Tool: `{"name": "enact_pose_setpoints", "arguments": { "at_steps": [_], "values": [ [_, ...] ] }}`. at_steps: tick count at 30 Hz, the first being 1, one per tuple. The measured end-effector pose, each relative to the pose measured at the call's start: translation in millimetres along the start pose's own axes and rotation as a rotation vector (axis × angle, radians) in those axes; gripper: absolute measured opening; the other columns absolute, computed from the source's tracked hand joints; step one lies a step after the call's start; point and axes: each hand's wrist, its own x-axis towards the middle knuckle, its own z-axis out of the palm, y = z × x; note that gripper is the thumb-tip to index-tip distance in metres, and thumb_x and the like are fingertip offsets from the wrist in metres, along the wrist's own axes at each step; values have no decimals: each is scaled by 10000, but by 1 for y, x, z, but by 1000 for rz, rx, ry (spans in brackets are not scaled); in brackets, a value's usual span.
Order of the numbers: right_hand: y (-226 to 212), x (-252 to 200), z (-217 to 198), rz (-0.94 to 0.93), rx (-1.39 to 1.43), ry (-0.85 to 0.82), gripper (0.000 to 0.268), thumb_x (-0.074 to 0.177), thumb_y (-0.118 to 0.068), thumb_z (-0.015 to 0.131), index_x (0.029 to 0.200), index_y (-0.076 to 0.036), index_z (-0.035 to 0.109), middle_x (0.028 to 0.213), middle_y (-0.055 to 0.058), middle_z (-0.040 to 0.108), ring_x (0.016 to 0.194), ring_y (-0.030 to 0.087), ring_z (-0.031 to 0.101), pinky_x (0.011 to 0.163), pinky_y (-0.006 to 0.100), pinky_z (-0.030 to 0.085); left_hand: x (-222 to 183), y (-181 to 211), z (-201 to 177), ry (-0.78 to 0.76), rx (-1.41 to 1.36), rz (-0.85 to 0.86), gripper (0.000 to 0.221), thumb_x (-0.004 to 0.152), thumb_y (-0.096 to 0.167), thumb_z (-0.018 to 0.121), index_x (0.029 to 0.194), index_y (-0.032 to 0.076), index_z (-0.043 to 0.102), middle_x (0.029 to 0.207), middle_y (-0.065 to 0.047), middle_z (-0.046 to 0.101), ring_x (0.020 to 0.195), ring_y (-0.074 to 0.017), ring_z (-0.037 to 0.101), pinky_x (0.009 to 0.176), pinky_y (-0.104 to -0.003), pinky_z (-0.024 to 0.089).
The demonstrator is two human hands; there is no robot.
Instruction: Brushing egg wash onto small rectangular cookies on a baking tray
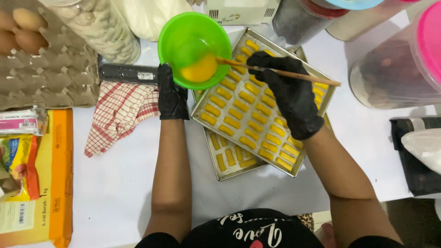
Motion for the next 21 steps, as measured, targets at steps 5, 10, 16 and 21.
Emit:
{"name": "enact_pose_setpoints", "arguments": {
  "at_steps": [5,10,16,21],
  "values": [
    [34,41,31,-456,-351,-119,191,944,-21,810,1126,-7,752,1032,200,765,977,372,753,825,411,624,15,-5,10,17,-30,31,343,1046,151,672,1383,119,620,1303,-196,704,1170,-386,715,1019,-522,624],
    [32,34,66,-428,-274,-144,154,926,-3,791,1077,-19,765,1007,172,775,995,335,755,887,395,596,10,0,19,87,-54,10,403,1019,132,703,1408,130,598,1304,-205,703,1159,-393,717,983,-517,639],
    [61,27,91,-544,-163,-138,170,917,-46,822,1085,-42,799,1026,143,790,998,287,766,914,350,576,10,1,7,105,22,60,417,994,135,729,1389,82,608,1221,-162,742,1094,-341,750,951,-424,646],
    [59,40,89,-309,-236,-280,182,998,-228,756,1123,-102,715,941,91,788,890,244,788,757,298,631,4,7,39,75,188,90,393,998,123,712,1376,79,612,1184,-186,756,1040,-321,767,887,-403,670]
  ]
}}
